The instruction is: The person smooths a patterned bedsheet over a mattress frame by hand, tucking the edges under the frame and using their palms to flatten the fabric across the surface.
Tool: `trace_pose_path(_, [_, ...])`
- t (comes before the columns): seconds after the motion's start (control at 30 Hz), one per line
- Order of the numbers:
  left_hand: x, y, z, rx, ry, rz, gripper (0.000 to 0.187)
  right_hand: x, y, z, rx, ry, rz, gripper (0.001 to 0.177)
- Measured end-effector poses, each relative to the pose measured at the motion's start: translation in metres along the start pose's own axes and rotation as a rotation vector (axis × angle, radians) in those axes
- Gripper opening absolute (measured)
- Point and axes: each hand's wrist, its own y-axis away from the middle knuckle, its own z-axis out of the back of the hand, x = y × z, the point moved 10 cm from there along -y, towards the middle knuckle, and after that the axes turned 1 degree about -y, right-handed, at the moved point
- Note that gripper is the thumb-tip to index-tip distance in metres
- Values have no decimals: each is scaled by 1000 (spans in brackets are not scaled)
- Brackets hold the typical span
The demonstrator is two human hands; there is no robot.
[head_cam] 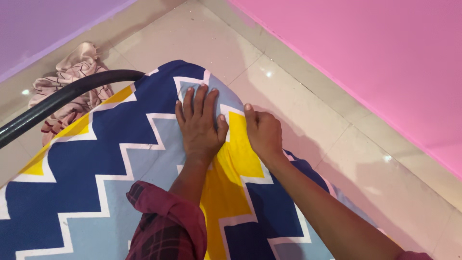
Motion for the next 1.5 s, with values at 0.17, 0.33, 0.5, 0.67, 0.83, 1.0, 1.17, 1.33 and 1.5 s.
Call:
trace_pose_path(0.17, [2,-1,-2,16,-6,7,57,-12,-17,-13,223,-204,-131,70])
trace_pose_path(0.33, [1,0,-2,23,9,10,56,-28,-18,-43,554,-361,-313,88])
trace_pose_path(0.5, [3,0,2,13,64,12,53,-17,-2,-51,764,-440,-340,95])
trace_pose_path(0.67, [6,-2,14,-23,185,17,52,-10,7,-66,879,-437,-430,99])
trace_pose_path(0.83, [7,0,12,-27,162,44,53,-23,-15,-58,686,-203,-355,91])
trace_pose_path(1.0, [7,-1,13,-43,139,39,53,6,-23,-13,253,246,-131,73])
trace_pose_path(1.17, [7,2,12,-42,135,42,54,1,-22,-19,233,-75,-121,70])
trace_pose_path(1.33, [8,0,11,-43,127,43,53,-20,-25,-45,485,-273,-319,87])
trace_pose_path(1.5, [11,1,14,-66,185,46,51,-25,-10,-74,836,-636,-601,101])
